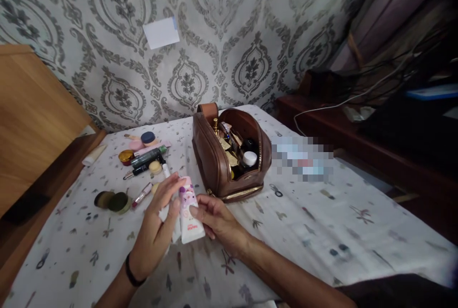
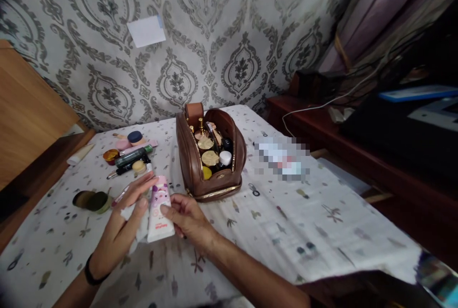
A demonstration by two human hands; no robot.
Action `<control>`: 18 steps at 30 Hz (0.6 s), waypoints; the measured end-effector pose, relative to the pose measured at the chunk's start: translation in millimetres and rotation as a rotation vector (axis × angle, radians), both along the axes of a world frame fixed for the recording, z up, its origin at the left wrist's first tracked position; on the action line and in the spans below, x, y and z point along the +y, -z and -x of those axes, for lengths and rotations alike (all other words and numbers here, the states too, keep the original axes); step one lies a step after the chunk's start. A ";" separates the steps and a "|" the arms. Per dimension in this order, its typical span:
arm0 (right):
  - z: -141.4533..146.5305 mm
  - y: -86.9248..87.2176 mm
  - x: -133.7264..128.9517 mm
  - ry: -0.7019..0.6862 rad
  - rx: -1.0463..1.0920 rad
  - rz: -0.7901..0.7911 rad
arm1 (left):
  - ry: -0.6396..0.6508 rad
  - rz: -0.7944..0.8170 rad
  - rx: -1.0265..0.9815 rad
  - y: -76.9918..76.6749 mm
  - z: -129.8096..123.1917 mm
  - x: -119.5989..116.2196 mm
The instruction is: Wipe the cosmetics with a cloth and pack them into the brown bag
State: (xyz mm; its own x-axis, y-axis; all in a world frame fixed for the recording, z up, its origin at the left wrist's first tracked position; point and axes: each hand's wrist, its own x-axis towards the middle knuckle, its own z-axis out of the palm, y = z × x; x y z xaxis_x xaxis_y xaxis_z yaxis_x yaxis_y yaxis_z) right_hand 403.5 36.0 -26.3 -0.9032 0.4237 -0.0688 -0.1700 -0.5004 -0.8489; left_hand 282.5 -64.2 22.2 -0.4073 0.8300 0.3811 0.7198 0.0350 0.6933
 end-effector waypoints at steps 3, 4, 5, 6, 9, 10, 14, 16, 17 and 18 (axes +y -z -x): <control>-1.5 1.2 -0.7 -0.016 0.007 -0.098 | 0.015 -0.005 0.063 4.5 -6.1 0.0; -2.3 1.4 -1.5 -0.032 0.007 -0.125 | 0.006 -0.012 0.076 5.1 -6.4 0.8; -3.0 1.6 -2.4 -0.051 0.006 -0.151 | -0.015 -0.017 0.083 5.3 -5.7 2.0; -3.7 1.7 -3.3 -0.071 0.004 -0.179 | -0.044 -0.023 0.085 5.1 -4.3 3.4; -5.2 2.3 -5.5 -0.118 -0.004 -0.267 | -0.126 -0.019 0.027 2.4 3.4 7.7; -5.4 2.5 -6.3 -0.129 -0.002 -0.286 | -0.143 -0.014 -0.017 1.3 6.3 9.1; -5.0 5.4 -11.8 -0.192 0.045 -0.171 | -0.195 -0.017 -0.207 -0.8 13.1 12.6; -4.1 8.4 -15.2 -0.245 0.062 -0.042 | -0.190 -0.035 -0.251 -0.1 12.3 12.6; -3.4 10.1 -16.3 -0.270 0.067 0.010 | -0.177 -0.041 -0.255 0.6 11.2 11.9; -2.7 11.6 -16.9 -0.283 0.071 0.044 | -0.160 -0.045 -0.246 1.5 9.8 10.8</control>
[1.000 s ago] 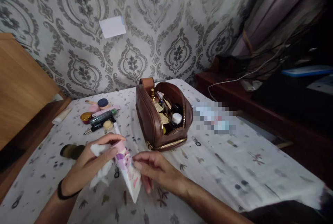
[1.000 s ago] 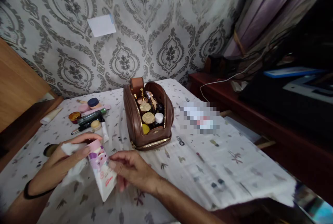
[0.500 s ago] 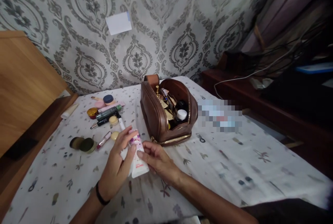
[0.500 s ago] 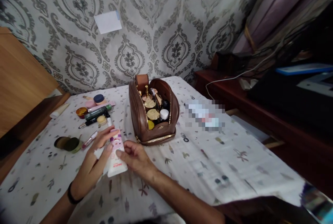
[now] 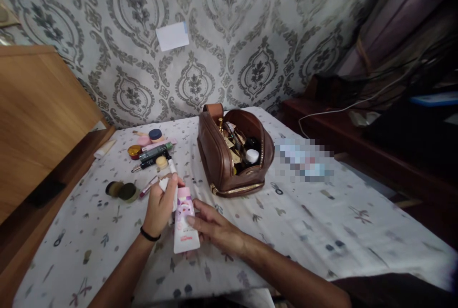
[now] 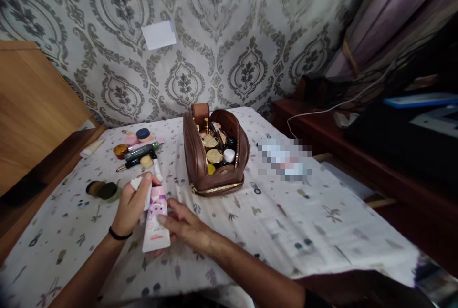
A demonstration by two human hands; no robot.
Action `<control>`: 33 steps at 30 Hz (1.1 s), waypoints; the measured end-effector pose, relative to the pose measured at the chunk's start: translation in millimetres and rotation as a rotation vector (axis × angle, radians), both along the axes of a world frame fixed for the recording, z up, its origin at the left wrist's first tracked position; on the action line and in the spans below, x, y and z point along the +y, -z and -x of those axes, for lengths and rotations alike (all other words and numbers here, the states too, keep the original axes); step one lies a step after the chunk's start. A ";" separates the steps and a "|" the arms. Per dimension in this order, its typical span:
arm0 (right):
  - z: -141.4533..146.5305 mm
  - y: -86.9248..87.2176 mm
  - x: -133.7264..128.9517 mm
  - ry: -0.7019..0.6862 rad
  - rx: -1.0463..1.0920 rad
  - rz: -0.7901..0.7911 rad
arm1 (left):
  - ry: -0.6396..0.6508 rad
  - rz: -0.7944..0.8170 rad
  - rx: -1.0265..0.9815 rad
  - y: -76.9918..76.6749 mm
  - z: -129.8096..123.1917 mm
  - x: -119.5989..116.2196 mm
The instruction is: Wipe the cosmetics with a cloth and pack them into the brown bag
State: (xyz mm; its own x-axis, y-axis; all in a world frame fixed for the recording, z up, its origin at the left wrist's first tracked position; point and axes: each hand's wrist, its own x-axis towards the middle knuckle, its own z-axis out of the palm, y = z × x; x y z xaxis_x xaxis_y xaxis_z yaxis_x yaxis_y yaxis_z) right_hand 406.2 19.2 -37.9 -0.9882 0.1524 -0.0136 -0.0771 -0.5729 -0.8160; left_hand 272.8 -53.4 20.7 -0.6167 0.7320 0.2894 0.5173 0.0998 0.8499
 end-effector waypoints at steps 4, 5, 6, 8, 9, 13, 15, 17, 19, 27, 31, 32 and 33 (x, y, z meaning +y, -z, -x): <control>2.3 2.2 2.6 0.098 0.014 -0.031 | 0.087 0.030 0.118 6.0 -7.2 -8.5; 2.2 1.4 3.4 0.129 0.010 -0.069 | 0.117 0.041 0.172 8.1 -9.1 -10.9; 1.8 0.2 3.8 0.147 0.004 -0.110 | 0.148 0.054 0.232 10.1 -10.9 -13.0; 0.1 -2.9 3.2 0.141 -0.006 -0.172 | 0.181 0.083 0.350 13.5 -13.8 -15.5; -1.0 -4.4 2.3 0.124 -0.008 -0.181 | 0.175 0.099 0.392 14.6 -14.5 -15.7; -3.4 -6.0 -0.4 0.015 0.011 -0.043 | 0.062 0.099 0.391 14.0 -9.8 -10.7; -3.2 -4.1 0.8 -0.048 0.002 0.073 | 0.008 0.067 0.308 12.0 -3.7 -7.5; -2.7 -1.9 3.4 -0.094 -0.023 0.145 | -0.027 0.046 0.185 10.1 3.1 -5.8; -2.1 -0.5 5.7 -0.111 -0.056 0.162 | -0.046 0.053 0.056 8.4 8.2 -6.4; 0.8 -2.7 4.2 0.048 -0.046 -0.062 | 0.100 0.062 0.220 9.2 -12.1 -16.0; -2.6 -4.4 4.7 -0.001 -0.060 -0.102 | 0.090 0.088 0.226 7.3 -15.0 -13.8; -3.6 -4.8 5.2 -0.024 -0.074 -0.101 | 0.075 0.082 0.179 5.5 -12.0 -13.0; -4.1 -5.1 5.7 -0.040 -0.085 -0.099 | 0.060 0.075 0.120 3.3 -8.4 -12.4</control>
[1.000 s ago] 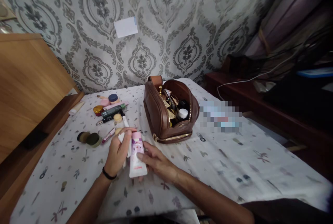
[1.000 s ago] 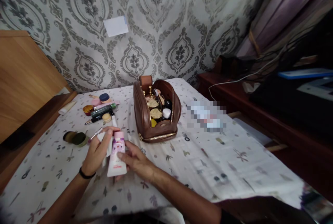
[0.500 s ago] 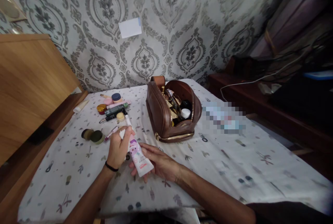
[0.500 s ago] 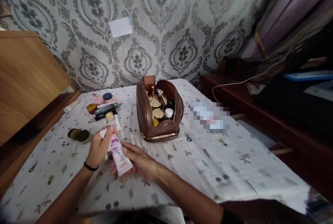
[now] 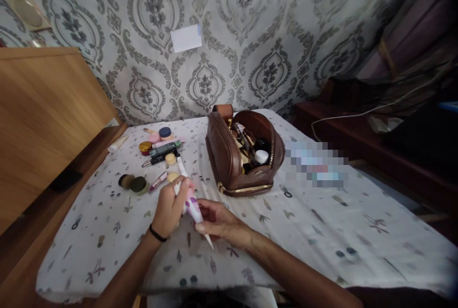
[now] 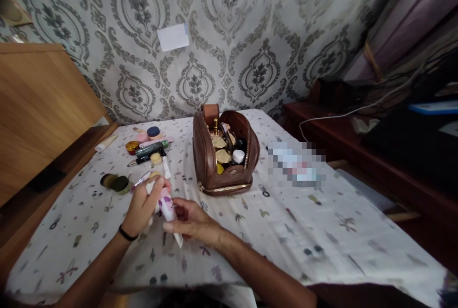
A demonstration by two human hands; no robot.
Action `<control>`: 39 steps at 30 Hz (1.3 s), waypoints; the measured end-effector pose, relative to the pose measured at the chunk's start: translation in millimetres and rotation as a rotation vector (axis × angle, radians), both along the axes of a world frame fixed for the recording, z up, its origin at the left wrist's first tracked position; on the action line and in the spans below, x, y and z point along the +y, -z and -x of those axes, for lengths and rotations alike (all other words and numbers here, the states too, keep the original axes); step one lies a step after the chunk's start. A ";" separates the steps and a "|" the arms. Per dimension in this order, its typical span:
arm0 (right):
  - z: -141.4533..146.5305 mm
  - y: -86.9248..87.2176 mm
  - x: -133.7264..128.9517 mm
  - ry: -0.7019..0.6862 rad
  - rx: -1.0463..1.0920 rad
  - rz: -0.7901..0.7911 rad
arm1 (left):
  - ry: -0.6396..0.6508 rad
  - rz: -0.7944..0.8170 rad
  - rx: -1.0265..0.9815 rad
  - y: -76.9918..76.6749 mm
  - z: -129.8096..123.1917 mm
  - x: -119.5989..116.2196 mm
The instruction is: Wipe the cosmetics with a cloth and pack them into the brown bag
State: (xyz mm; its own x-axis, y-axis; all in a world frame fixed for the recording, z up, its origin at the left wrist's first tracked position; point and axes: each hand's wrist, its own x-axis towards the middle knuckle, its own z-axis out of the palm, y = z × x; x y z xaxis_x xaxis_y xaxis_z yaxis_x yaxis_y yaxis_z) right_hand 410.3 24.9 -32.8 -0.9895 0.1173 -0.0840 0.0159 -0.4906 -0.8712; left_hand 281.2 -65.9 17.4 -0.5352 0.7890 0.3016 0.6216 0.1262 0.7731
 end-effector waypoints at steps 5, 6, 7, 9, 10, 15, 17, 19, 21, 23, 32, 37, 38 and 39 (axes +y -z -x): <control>1.5 -0.3 0.2 0.023 0.010 -0.034 | 0.016 0.048 -0.176 -10.9 8.8 -4.0; 1.8 -0.4 -0.1 0.036 0.016 -0.060 | 0.046 0.077 -0.128 -12.4 7.0 -5.9; 1.8 -0.6 -0.3 0.047 0.023 -0.092 | 0.077 0.117 -0.054 -13.6 4.4 -7.9; 1.0 -1.3 -0.5 0.085 0.050 -0.181 | 0.114 0.217 0.110 -15.2 -0.6 -10.7; 0.3 -1.9 -0.3 0.106 0.066 -0.232 | 0.125 0.262 0.169 -15.7 -1.9 -11.3; -4.5 -3.4 1.9 0.107 0.086 -0.430 | 0.267 0.323 0.057 -16.8 8.0 -8.6; -6.0 -3.3 1.9 0.089 0.077 -0.490 | 0.325 0.345 -0.053 -16.1 14.8 -7.6; -7.0 -3.2 1.1 0.079 0.079 -0.546 | 0.356 0.375 -0.142 -13.8 19.2 -7.7; -7.5 -3.4 0.0 0.063 0.088 -0.571 | 0.356 0.392 -0.201 -10.2 20.4 -8.6; -7.3 -3.7 -0.7 0.053 0.092 -0.543 | 0.306 0.397 -0.228 -7.1 18.8 -9.8; -1.9 -4.4 -0.4 0.138 0.034 -0.258 | -0.040 0.061 0.192 -9.8 -3.0 -8.0; 6.5 4.6 -2.7 0.269 -0.017 0.160 | -0.001 -0.067 0.508 7.7 -21.8 1.2; 8.2 7.1 -1.8 0.329 -0.024 0.228 | 0.019 -0.089 0.548 13.1 -27.1 2.0; 9.5 9.6 -0.4 0.387 -0.033 0.282 | 0.045 -0.105 0.586 18.7 -32.6 1.9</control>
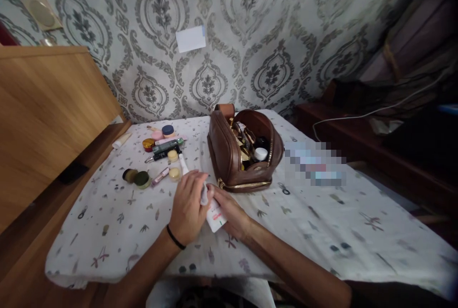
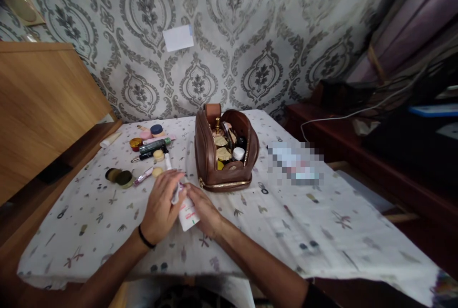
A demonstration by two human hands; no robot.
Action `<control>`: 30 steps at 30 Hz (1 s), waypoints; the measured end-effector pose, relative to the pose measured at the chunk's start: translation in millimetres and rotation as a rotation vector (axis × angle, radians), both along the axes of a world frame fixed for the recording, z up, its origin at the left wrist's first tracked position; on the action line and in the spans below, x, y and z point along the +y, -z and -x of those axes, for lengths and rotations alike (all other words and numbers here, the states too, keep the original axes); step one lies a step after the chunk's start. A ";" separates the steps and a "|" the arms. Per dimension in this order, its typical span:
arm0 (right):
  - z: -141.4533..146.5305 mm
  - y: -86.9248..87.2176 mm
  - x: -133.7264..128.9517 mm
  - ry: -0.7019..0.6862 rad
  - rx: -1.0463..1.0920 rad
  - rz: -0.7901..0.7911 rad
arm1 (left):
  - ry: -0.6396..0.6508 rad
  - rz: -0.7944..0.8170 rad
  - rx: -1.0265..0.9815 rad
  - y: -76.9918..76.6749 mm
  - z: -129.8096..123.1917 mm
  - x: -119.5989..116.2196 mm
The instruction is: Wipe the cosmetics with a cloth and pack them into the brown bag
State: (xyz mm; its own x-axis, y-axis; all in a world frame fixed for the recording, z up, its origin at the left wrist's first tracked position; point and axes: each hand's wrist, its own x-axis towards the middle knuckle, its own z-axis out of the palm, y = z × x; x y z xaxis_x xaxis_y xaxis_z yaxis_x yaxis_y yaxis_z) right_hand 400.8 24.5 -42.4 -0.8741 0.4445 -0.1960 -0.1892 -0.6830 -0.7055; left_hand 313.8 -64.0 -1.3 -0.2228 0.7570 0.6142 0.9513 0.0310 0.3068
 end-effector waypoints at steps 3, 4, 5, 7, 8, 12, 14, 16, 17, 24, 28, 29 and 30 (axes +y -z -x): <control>1.0 5.8 6.9 0.122 -0.017 0.112 | 0.095 0.012 0.105 15.0 -16.0 -6.9; 0.0 6.9 9.5 0.126 -0.020 0.151 | 0.142 0.030 0.134 19.0 -20.4 -10.8; -1.4 7.5 11.9 0.102 -0.022 0.194 | 0.193 0.047 0.161 22.2 -23.8 -15.0; -5.2 6.8 15.5 -0.009 -0.028 0.271 | 0.299 0.071 0.212 26.3 -27.8 -22.3; -7.2 5.7 16.4 -0.070 -0.031 0.297 | 0.347 0.080 0.232 27.1 -28.3 -24.9; -10.2 -1.3 12.7 -0.166 -0.008 0.317 | 0.434 0.056 0.260 24.3 -21.7 -26.4; -8.2 -4.1 9.0 -0.158 0.010 0.314 | 0.361 -0.015 0.266 22.2 -14.8 -24.2; -5.4 -5.2 6.7 -0.134 0.025 0.314 | 0.193 -0.087 0.248 21.6 -7.0 -22.0; -4.1 -5.1 6.5 -0.118 0.034 0.314 | 0.094 -0.111 0.212 21.8 -3.2 -21.2; -1.8 -0.7 11.5 -0.060 0.025 0.293 | -0.109 0.165 -0.527 22.4 10.3 -23.9; -1.2 -1.2 10.4 -0.066 0.045 0.308 | -0.199 0.045 -0.658 10.0 14.8 -24.9; -1.4 -1.5 9.9 -0.057 0.063 0.309 | -0.210 -0.001 -0.676 5.6 16.1 -24.3; -1.8 -1.8 9.6 -0.060 0.083 0.310 | -0.210 -0.044 -0.682 1.3 17.3 -23.4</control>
State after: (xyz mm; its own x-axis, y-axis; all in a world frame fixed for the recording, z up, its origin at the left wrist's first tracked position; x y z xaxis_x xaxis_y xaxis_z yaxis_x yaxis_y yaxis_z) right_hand 402.6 34.1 -40.6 -0.9154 0.3222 -0.2414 -0.1904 -0.8747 -0.4457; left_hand 296.5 -87.4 -2.5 -0.7065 0.6337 0.3150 0.5222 0.1664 0.8364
